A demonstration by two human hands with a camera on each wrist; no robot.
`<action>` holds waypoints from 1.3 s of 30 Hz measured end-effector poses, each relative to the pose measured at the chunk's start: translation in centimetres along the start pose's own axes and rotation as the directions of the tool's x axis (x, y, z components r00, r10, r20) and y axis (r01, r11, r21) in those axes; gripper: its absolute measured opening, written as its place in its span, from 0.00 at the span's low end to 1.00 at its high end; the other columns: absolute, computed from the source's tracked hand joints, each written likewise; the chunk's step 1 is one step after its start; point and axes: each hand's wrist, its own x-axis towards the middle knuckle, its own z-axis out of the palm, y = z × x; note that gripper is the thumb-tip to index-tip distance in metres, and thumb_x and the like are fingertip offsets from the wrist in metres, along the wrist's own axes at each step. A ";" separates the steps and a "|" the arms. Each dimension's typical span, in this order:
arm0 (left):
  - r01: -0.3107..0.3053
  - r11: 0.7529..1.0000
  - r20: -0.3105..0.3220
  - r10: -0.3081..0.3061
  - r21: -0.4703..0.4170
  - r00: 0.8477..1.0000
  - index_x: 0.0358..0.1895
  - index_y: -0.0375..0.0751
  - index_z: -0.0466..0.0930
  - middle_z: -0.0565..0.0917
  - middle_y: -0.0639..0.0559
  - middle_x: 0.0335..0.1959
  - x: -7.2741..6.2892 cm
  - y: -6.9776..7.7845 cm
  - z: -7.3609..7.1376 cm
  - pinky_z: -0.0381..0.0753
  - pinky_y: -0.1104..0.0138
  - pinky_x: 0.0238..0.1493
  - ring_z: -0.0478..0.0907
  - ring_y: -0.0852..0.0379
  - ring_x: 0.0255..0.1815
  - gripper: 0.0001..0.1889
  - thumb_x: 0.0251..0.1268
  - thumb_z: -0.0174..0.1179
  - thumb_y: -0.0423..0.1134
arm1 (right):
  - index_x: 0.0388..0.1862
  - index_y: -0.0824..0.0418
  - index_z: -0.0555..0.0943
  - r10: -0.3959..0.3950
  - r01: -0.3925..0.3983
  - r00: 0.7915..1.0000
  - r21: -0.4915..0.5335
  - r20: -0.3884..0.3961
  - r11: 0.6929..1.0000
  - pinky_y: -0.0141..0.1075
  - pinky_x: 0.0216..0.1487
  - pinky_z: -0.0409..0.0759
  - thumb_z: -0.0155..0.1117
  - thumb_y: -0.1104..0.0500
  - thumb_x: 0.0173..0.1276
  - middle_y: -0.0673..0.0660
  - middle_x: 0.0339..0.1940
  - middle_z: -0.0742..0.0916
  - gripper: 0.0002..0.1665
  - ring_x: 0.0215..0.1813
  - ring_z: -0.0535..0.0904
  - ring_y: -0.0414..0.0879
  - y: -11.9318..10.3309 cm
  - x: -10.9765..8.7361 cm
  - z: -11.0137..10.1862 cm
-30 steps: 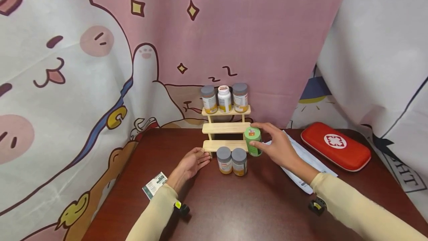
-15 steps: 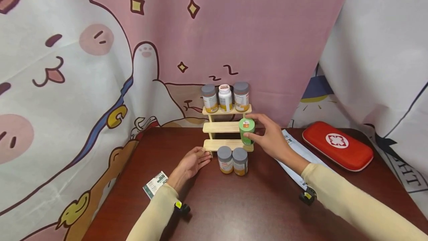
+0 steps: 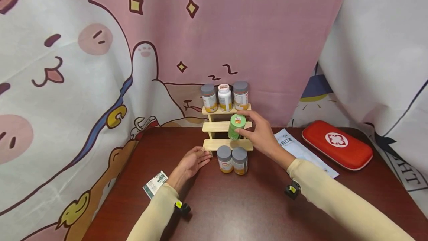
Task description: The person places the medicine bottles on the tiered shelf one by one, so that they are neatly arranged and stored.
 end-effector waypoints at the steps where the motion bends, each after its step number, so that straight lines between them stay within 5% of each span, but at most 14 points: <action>1: 0.000 1.000 0.000 0.000 0.001 1.000 0.49 0.43 0.74 0.86 0.50 0.40 0.0 0.0 0.0 0.78 0.48 0.75 0.87 0.48 0.56 0.03 0.85 0.51 0.36 | 0.72 0.52 0.78 0.002 -0.002 1.000 0.012 0.007 1.000 0.28 0.46 0.86 0.79 0.59 0.67 0.59 0.59 0.88 0.35 0.50 0.84 0.36 -0.1 0.2 0.2; 7: -0.012 1.000 0.010 0.012 0.001 1.000 0.50 0.41 0.74 0.87 0.50 0.40 -0.1 0.0 0.0 0.79 0.47 0.75 0.87 0.48 0.54 0.03 0.85 0.51 0.36 | 0.73 0.54 0.77 0.017 -0.019 1.000 0.088 0.022 0.996 0.26 0.43 0.87 0.79 0.60 0.67 0.61 0.60 0.87 0.36 0.56 0.85 0.43 -0.4 1.3 1.2; 14: -0.013 1.000 0.011 0.013 0.005 1.000 0.51 0.40 0.73 0.86 0.50 0.40 -0.2 0.1 0.0 0.75 0.45 0.77 0.86 0.47 0.55 0.04 0.85 0.51 0.36 | 0.72 0.55 0.78 0.044 -0.044 0.999 0.015 0.001 0.999 0.33 0.50 0.87 0.80 0.58 0.66 0.59 0.65 0.85 0.36 0.65 0.83 0.58 -0.8 2.6 2.6; 18: -0.013 1.000 0.011 0.013 0.005 1.000 0.51 0.40 0.73 0.86 0.50 0.41 -0.3 0.1 0.1 0.75 0.45 0.77 0.87 0.47 0.55 0.03 0.85 0.51 0.35 | 0.71 0.52 0.78 0.050 -0.051 0.998 -0.042 -0.024 0.998 0.43 0.50 0.84 0.81 0.58 0.65 0.58 0.63 0.86 0.36 0.61 0.85 0.58 -1.0 3.2 3.4; 33: -0.008 1.000 0.015 0.008 -0.001 1.000 0.49 0.43 0.73 0.86 0.50 0.40 0.0 0.1 0.1 0.79 0.48 0.75 0.87 0.48 0.55 0.02 0.85 0.52 0.36 | 0.71 0.52 0.77 0.055 -0.055 0.998 -0.027 -0.014 0.998 0.41 0.49 0.82 0.79 0.60 0.67 0.58 0.64 0.85 0.35 0.60 0.85 0.56 -1.1 4.9 6.2; 39: -0.007 1.000 0.002 0.007 0.002 1.000 0.49 0.41 0.73 0.87 0.49 0.41 0.0 0.0 0.1 0.77 0.46 0.76 0.87 0.44 0.58 0.03 0.85 0.52 0.36 | 0.71 0.55 0.77 0.017 -0.017 1.000 -0.035 -0.003 0.999 0.48 0.52 0.84 0.79 0.61 0.66 0.59 0.66 0.83 0.35 0.59 0.83 0.56 -0.9 5.6 6.9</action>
